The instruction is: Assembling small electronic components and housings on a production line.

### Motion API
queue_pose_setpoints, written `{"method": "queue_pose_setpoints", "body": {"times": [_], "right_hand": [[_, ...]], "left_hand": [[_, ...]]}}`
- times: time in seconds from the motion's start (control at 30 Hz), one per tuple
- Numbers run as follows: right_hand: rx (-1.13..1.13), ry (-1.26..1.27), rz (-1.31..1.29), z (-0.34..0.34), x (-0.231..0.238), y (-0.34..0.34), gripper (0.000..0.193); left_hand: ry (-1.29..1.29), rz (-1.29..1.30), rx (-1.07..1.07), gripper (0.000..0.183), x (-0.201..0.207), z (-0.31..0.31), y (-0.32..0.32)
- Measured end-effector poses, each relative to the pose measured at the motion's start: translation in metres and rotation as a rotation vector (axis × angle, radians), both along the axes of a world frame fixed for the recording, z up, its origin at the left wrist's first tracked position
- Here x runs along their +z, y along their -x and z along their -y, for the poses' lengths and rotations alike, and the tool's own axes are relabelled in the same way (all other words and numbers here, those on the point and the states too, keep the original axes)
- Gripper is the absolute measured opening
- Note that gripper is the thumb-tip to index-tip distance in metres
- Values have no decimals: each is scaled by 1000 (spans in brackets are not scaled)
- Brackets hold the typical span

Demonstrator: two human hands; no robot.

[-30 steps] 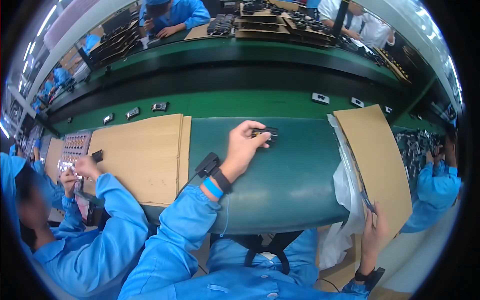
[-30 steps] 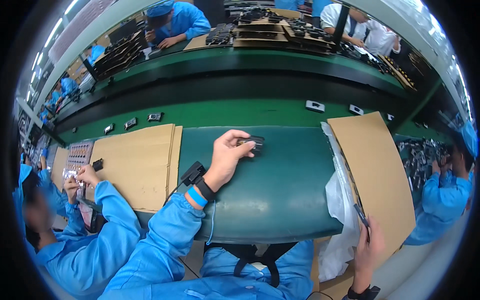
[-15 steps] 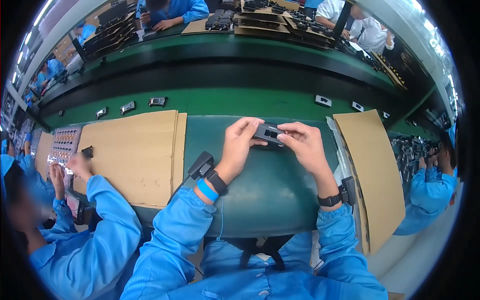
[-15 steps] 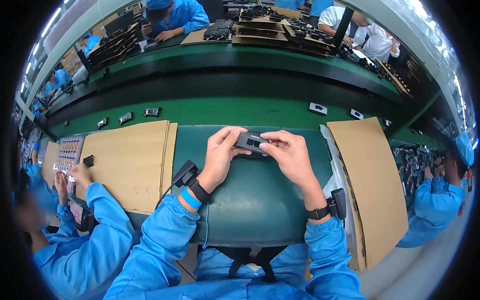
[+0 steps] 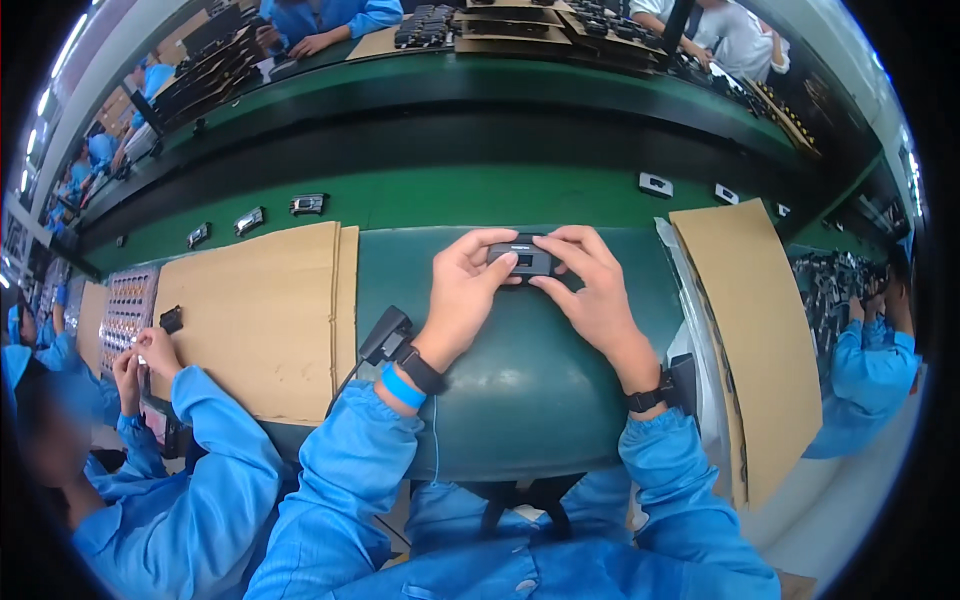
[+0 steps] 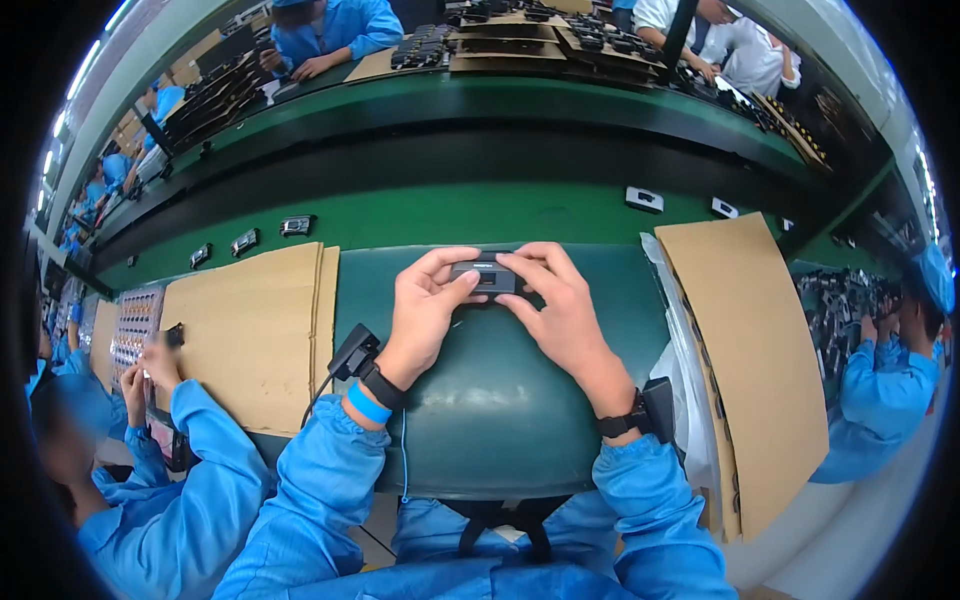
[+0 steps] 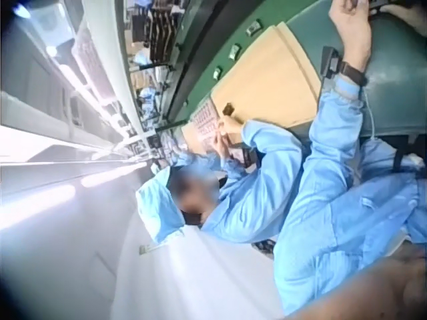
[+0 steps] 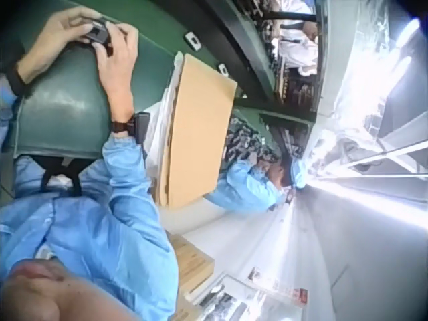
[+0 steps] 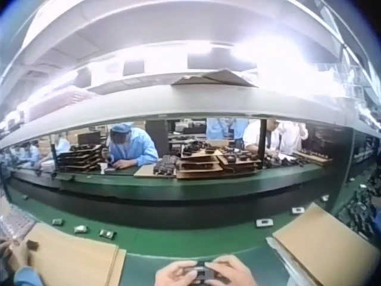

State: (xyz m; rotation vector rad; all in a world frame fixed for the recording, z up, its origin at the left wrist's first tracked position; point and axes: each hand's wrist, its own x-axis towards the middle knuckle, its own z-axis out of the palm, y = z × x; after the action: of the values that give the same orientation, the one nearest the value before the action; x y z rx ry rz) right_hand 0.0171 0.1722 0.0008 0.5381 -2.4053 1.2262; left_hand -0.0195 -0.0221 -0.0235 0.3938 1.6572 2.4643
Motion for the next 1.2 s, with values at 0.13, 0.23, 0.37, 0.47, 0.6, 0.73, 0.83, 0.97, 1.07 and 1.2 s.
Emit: {"method": "queue_pose_setpoints", "body": {"times": [0.13,0.23,0.37,0.47,0.6,0.73,0.83,0.97,1.07,1.2], "right_hand": [[-17,-72,-34,-1,-7,0,48],[-13,-63,-82,-1,-5,-1,49],[-6,-3,-109,-2,-3,0,47],[-15,85,-70,-5,3,-1,45],[-17,53,-58,-12,5,0,45],[6,38,-45,-10,0,-1,46],[0,28,-8,-9,-2,-1,47],[-12,17,-35,-7,-3,-2,46],[-42,-14,-102,-6,-7,-1,45],[-40,14,-13,-4,-4,-2,45]], "left_hand": [[10,-19,-5,26,0,-2,-2],[17,-3,-10,25,3,-1,-3],[-18,31,9,27,5,0,-3],[-27,26,26,31,1,3,-1],[-54,18,-1,32,2,3,-1],[-59,3,-20,31,2,2,-4],[-16,-4,-18,29,4,2,-6],[-20,-9,-37,26,4,1,-7],[-5,-32,-26,25,4,-1,-7],[-31,5,25,25,-1,0,-5]]}}
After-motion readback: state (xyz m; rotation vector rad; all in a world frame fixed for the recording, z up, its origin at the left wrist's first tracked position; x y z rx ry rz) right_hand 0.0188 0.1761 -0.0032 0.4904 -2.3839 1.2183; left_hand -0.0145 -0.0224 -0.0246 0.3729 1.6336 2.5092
